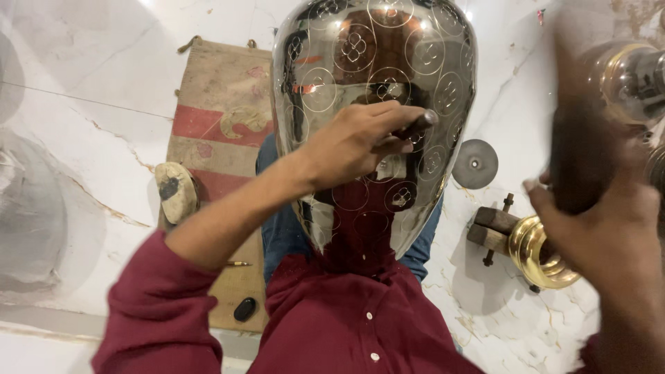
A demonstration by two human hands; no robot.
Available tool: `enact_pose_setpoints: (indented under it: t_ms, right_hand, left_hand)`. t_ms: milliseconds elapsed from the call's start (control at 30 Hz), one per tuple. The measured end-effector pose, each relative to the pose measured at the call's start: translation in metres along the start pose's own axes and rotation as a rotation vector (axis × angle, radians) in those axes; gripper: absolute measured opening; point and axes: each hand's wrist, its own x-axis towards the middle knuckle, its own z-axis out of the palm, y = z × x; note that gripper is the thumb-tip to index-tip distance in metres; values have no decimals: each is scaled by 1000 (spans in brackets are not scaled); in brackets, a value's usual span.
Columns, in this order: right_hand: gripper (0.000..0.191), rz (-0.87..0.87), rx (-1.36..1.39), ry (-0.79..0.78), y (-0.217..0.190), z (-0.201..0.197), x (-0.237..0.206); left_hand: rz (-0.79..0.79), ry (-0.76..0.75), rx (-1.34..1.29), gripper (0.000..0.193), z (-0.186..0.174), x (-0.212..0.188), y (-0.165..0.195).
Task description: The person sits on the floor with a large engraved metal vase held between the legs and hammers a punch against the vase surface with a wooden mallet, repositioning the punch to work the patterned design across the vase body.
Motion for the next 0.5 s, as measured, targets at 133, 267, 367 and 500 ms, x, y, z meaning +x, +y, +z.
enact_pose_setpoints:
  t_ms: [133,267,367,500]
  right_hand:
    - [46,-187,25,-46,-7,-19,31]
    - [62,-338,-434,-178,-41,-40,53]
    - [77,-482,-305,-126,-72,-59,68]
    - [67,-546,-641,-137,-106,-60,71]
  left_hand:
    - [-88,221,-25,39,11,-17,6]
    - [-247,454,-64,34,26,-33,24]
    - [-276,615,-40,29,38,-40,34]
    - [-340,763,-50,18,53,-45,40]
